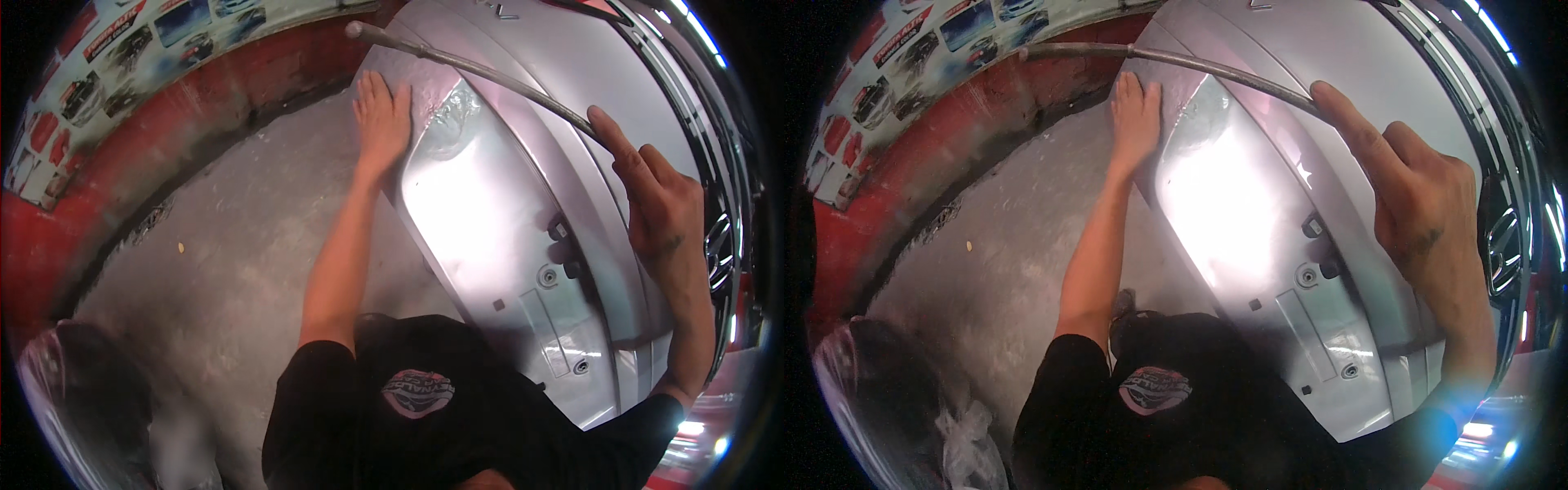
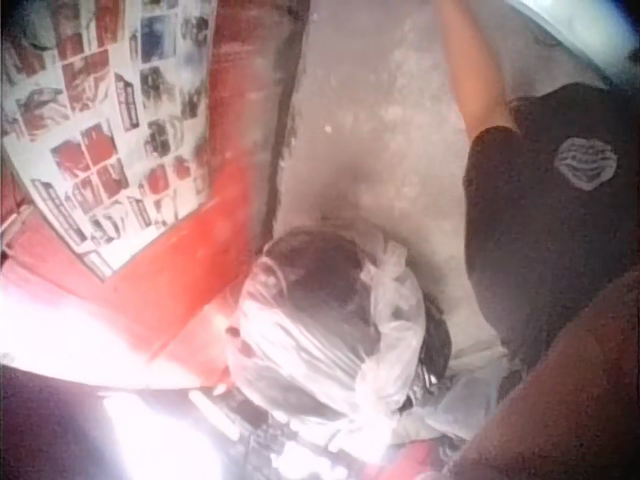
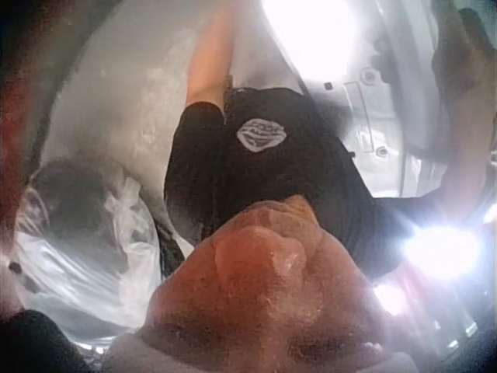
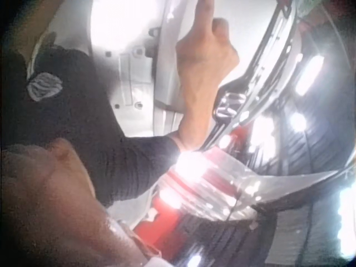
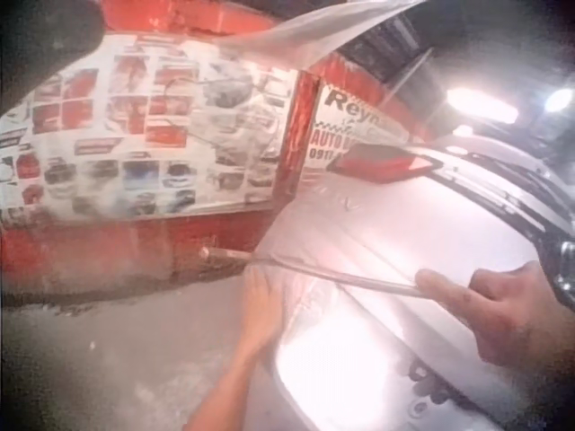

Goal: The person applies a clear protective film to the rear bumper of a silver car. They use a squeegee tool to smooth the film and remove bubbles, working methodically across the surface.

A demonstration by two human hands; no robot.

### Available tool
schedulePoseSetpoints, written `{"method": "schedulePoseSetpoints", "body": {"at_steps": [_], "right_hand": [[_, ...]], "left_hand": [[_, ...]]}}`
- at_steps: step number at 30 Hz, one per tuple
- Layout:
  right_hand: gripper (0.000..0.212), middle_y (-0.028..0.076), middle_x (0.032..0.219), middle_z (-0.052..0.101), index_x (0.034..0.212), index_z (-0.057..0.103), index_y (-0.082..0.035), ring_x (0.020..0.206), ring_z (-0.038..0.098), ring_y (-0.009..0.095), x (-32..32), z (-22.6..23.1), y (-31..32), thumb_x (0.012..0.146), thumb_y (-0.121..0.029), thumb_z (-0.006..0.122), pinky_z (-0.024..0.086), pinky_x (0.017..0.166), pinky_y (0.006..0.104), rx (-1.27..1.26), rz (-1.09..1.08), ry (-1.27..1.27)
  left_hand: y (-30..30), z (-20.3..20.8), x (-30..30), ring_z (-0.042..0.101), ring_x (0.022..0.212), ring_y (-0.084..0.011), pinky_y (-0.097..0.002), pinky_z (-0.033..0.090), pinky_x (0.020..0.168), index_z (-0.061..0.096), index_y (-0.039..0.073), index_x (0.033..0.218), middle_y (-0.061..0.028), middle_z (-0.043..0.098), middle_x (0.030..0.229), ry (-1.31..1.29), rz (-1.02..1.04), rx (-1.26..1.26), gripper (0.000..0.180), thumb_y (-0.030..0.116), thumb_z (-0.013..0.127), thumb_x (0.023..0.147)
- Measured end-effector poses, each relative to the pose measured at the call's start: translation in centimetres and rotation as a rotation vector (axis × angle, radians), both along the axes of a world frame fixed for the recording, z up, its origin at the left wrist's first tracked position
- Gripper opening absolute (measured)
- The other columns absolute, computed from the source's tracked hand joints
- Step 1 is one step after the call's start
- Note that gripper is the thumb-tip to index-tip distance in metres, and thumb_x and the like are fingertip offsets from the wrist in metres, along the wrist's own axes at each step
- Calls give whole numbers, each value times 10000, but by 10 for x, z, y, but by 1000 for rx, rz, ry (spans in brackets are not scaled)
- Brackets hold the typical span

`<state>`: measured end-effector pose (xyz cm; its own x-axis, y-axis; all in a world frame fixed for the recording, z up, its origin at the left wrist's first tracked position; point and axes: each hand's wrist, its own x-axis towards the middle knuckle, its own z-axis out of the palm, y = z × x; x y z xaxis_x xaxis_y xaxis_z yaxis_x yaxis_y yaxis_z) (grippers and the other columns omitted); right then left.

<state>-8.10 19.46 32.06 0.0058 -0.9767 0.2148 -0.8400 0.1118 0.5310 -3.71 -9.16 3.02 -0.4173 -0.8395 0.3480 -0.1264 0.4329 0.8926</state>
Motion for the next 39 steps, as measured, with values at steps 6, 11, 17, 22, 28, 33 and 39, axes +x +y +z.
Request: {"method": "schedulePoseSetpoints", "body": {"at_steps": [6, 11, 17, 22, 28, 33, 39], "right_hand": [[676, 76, 646, 518, 1518, 585, -208, 528, 554, 174, -3, -2, -2, 921, 109, 615, 463, 507, 406, -43, 36, -33], [690, 90, 660, 532, 1524, 580, -214, 531, 550, 188, -1, -3, -13, 916, 109, 619, 453, 521, 425, -27, 53, -15], [711, 88, 659, 510, 1527, 575, -239, 521, 518, 196, 2, -10, -31, 910, 113, 613, 413, 525, 446, -31, 90, -64], [713, 78, 647, 487, 1528, 571, -270, 512, 487, 193, 0, -12, -38, 919, 98, 617, 387, 520, 446, 0, 66, -67], [723, 91, 655, 511, 1545, 548, -293, 517, 495, 204, -4, -15, -51, 926, 75, 619, 411, 529, 446, 23, 78, -24], [790, 115, 684, 575, 1539, 550, -298, 531, 555, 256, -9, -21, -79, 865, 110, 607, 455, 557, 452, 46, 124, -2], [848, 134, 711, 618, 1544, 530, -303, 638, 641, 329, -22, -45, -128, 796, 84, 632, 512, 623, 452, 85, 256, 56]], "left_hand": [[-45, -1, -10, 173, 1595, -431, -529, 112, 1294, 231, -102, 1613, -301, 214, 1698, -21, -24, 10, 826, 529, 351, 1093], [-3, -2, -5, 169, 1591, -446, -540, 102, 1292, 218, -127, 1603, -320, 205, 1692, -47, -2, -65, 827, 507, 374, 1095], [52, 3, 9, 153, 1583, -479, -575, 87, 1283, 225, -153, 1586, -348, 191, 1680, -8, 24, -98, 814, 470, 406, 1095], [5, 2, -1, 172, 1585, -459, -574, 93, 1282, 255, -133, 1588, -327, 228, 1679, 35, 1, -63, 805, 491, 385, 1098], [-17, 2, -8, 175, 1587, -453, -569, 117, 1284, 266, -130, 1585, -325, 224, 1683, 40, -14, -31, 818, 505, 401, 1087], [21, -2, -1, 183, 1579, -473, -580, 132, 1278, 247, -142, 1584, -345, 224, 1673, 1, 28, -92, 822, 485, 429, 1085], [77, -2, 23, 126, 1608, -421, -525, 87, 1298, 206, -139, 1599, -318, 181, 1698, -80, 18, -146, 796, 394, 462, 1067]]}}
